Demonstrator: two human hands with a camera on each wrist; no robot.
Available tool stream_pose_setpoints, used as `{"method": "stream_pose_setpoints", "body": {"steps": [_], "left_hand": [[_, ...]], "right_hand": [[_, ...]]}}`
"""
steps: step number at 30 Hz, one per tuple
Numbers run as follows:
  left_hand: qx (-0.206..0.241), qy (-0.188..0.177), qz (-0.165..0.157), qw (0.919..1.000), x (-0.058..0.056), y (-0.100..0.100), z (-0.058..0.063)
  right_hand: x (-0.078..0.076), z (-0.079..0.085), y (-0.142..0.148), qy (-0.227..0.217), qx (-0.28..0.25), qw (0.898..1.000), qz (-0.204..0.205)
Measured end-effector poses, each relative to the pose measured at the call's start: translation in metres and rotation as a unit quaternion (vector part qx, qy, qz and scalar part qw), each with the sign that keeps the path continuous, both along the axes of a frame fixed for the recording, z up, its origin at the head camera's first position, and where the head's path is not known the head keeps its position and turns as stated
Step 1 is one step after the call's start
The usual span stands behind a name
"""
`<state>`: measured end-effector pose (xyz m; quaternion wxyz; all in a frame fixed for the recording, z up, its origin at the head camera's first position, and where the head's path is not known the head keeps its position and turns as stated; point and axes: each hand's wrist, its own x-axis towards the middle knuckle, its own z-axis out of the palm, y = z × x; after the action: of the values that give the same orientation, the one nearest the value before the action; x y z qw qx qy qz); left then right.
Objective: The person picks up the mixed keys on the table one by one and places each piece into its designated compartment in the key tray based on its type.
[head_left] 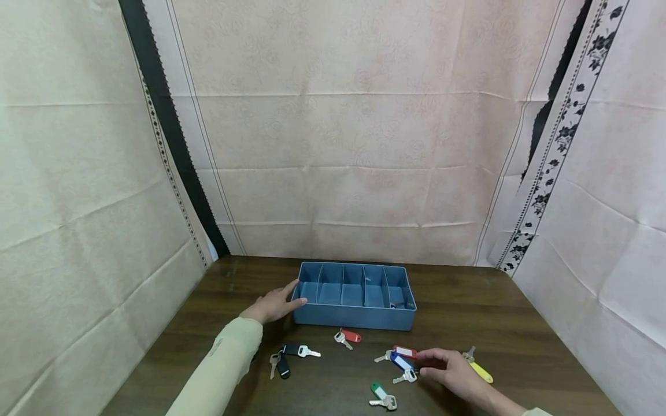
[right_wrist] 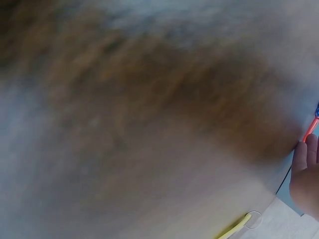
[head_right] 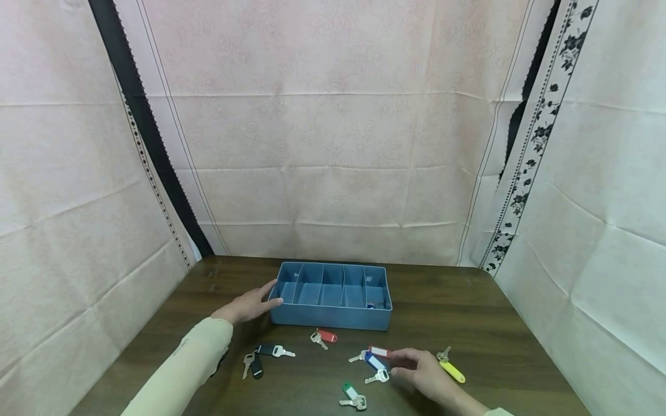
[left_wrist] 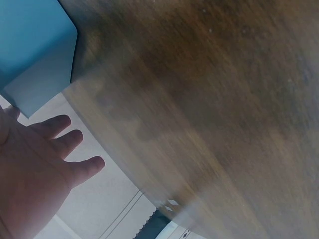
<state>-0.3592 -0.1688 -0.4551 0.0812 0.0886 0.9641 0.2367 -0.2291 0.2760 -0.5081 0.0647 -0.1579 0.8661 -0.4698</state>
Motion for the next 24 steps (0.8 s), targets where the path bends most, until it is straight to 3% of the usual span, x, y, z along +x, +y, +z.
{"method": "stream_pose_setpoints", "body": {"steps": [13,19,24], "left_hand": [[-0.004,0.001,0.002,1.0,-0.002,0.0,-0.003],[-0.002,0.0,0.003,1.0,-0.001,0.0,-0.002],[0.0,0.001,0.003,1.0,-0.001,0.0,-0.002]], "right_hand": [[-0.005,-0.005,-0.001,0.02,0.043,0.999,0.007],[-0.01,-0.011,0.0,0.068,0.067,0.995,0.015],[-0.011,-0.011,0.001,0.074,0.072,0.994,0.032]]}}
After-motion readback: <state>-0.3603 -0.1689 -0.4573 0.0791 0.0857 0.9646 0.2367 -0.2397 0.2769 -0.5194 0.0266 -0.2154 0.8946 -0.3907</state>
